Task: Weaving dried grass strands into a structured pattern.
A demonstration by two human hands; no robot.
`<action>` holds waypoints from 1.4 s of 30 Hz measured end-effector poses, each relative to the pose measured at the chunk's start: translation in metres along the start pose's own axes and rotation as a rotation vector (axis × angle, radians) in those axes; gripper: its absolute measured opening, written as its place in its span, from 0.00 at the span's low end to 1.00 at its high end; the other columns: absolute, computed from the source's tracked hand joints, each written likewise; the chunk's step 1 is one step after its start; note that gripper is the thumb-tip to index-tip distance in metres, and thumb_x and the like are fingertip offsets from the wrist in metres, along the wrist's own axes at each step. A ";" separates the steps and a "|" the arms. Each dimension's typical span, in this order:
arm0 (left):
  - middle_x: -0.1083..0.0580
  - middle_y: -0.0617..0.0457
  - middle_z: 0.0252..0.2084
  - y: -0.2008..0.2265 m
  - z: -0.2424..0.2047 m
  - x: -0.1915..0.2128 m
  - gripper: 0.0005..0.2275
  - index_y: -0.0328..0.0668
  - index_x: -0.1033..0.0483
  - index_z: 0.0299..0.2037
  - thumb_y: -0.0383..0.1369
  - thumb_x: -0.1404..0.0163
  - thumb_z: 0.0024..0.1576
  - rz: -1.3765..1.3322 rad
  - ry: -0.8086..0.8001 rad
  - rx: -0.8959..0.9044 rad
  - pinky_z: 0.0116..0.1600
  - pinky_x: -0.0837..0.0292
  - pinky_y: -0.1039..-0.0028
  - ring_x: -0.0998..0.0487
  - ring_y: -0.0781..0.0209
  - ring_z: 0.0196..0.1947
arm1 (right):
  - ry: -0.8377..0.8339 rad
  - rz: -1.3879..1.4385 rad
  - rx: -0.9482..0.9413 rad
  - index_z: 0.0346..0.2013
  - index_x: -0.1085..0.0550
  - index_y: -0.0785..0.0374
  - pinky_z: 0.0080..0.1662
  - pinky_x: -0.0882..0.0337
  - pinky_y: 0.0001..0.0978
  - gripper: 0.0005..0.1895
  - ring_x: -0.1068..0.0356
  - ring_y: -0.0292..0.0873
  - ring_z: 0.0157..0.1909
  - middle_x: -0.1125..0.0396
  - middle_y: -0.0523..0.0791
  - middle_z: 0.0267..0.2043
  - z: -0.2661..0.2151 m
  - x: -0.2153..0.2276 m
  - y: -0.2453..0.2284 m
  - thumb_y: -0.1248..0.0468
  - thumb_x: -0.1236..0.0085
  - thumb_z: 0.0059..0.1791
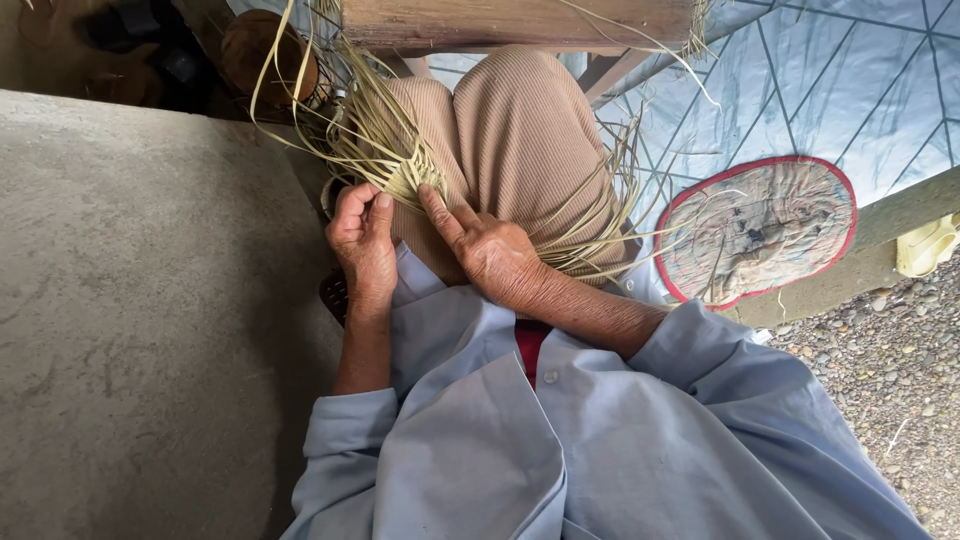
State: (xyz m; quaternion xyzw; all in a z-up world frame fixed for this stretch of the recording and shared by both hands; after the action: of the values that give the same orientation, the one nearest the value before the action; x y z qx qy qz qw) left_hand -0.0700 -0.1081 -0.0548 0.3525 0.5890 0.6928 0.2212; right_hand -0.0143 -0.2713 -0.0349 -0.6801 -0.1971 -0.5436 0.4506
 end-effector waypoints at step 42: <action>0.26 0.47 0.37 0.006 0.002 -0.005 0.05 0.32 0.20 0.43 0.26 0.42 0.61 0.031 0.017 -0.048 0.50 0.26 0.67 0.25 0.61 0.42 | -0.111 0.609 -0.239 0.74 0.45 0.49 0.51 0.27 0.65 0.32 0.28 0.68 0.51 0.29 0.53 0.56 0.006 -0.020 0.035 0.62 0.51 0.55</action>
State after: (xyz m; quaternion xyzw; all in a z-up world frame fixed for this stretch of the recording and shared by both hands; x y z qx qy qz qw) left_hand -0.0647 -0.1110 -0.0501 0.3502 0.5685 0.7130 0.2139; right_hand 0.0087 -0.2797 -0.0675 -0.7845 0.0559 -0.3654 0.4979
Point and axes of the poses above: each hand's wrist, its own z-axis towards the middle knuckle, its own x-axis out of the back of the hand, y = z × x, the point moved 9 cm from there along z, towards the middle knuckle
